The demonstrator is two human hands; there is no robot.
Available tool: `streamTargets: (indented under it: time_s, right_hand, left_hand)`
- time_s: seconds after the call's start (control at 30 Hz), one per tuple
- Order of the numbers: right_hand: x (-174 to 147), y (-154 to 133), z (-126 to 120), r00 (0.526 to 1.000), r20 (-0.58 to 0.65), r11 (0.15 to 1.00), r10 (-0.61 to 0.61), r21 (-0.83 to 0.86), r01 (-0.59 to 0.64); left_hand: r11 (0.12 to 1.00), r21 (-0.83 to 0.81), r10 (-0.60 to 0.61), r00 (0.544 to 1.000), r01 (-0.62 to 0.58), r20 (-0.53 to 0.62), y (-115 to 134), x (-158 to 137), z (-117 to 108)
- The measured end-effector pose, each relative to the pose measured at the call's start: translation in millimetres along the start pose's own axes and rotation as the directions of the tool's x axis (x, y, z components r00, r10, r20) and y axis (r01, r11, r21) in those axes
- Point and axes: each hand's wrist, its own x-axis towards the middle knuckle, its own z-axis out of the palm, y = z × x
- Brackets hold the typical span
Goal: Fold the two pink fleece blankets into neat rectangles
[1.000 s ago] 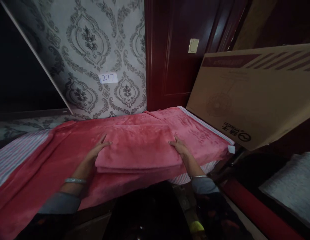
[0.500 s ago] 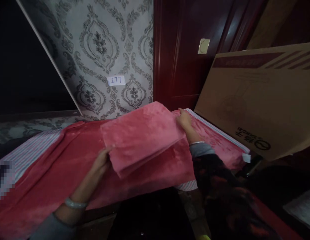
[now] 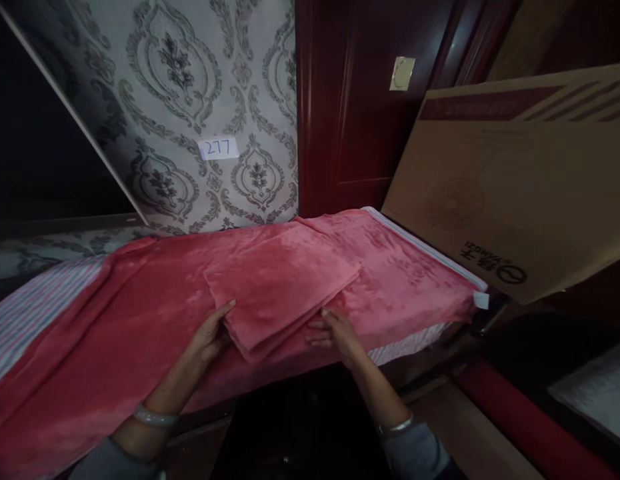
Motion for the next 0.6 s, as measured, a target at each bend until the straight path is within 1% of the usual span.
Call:
streamTargets:
  time_s: [0.07,0.13,0.2,0.23,0.27,0.3,0.33,0.37,0.43,0.47,0.53,0.57,0.6]
  right_hand:
    - [-3,-4,16,0.998,0.042,0.996,0.036,0.074,-0.039]
    - [-3,-11,29,0.997,0.07,0.991,0.025,0.133,-0.034]
    - [-3,-18,37,0.997,0.049,0.981,-0.057,0.187,0.047]
    - [-4,-21,39,0.993,0.017,0.972,-0.118,0.208,0.112]
    - [-5,-23,39,0.982,-0.024,0.958,-0.185,0.219,0.186]
    - [-6,-23,37,0.967,-0.063,0.943,-0.245,0.215,0.253]
    - [-8,-22,34,0.955,-0.093,0.934,-0.283,0.199,0.297]
    - [-9,-19,30,0.949,-0.112,0.933,-0.295,0.18,0.311]
    - [-13,-12,21,0.954,-0.131,0.945,-0.27,0.151,0.289]
    - [-14,-8,17,0.957,-0.138,0.95,-0.255,0.15,0.275]
    - [-15,-1,13,0.956,-0.154,0.946,-0.248,0.175,0.273]
    - [-14,2,12,0.953,-0.165,0.94,-0.253,0.192,0.283]
    - [-14,3,12,0.95,-0.177,0.934,-0.256,0.21,0.29]
  left_hand:
    - [1.0,0.0,0.021,1.0,-0.021,-0.017,6,-6,8]
    - [0.995,-0.023,0.097,0.995,-0.097,0.002,7,-17,19]
    - [0.982,-0.055,0.183,0.98,-0.18,0.071,-1,-30,28]
    - [0.977,-0.071,0.21,0.971,-0.203,0.115,-10,-38,29]
    - [0.976,-0.076,0.212,0.964,-0.202,0.161,-21,-46,28]
    - [0.982,-0.071,0.184,0.96,-0.173,0.209,-33,-53,24]
    - [0.993,-0.042,0.119,0.961,-0.112,0.251,-46,-60,17]
    - [0.999,0.027,0.013,0.952,-0.023,0.307,-58,-66,8]
    - [0.978,0.189,-0.162,0.901,0.091,0.402,-73,-75,-12]
    - [0.956,0.271,-0.229,0.869,0.115,0.439,-75,-78,-21]
    - [0.912,0.402,-0.293,0.818,0.084,0.494,-66,-81,-33]
    - [0.9,0.435,-0.282,0.808,0.035,0.518,-56,-80,-34]
    - [0.892,0.45,-0.24,0.807,-0.035,0.539,-42,-79,-32]
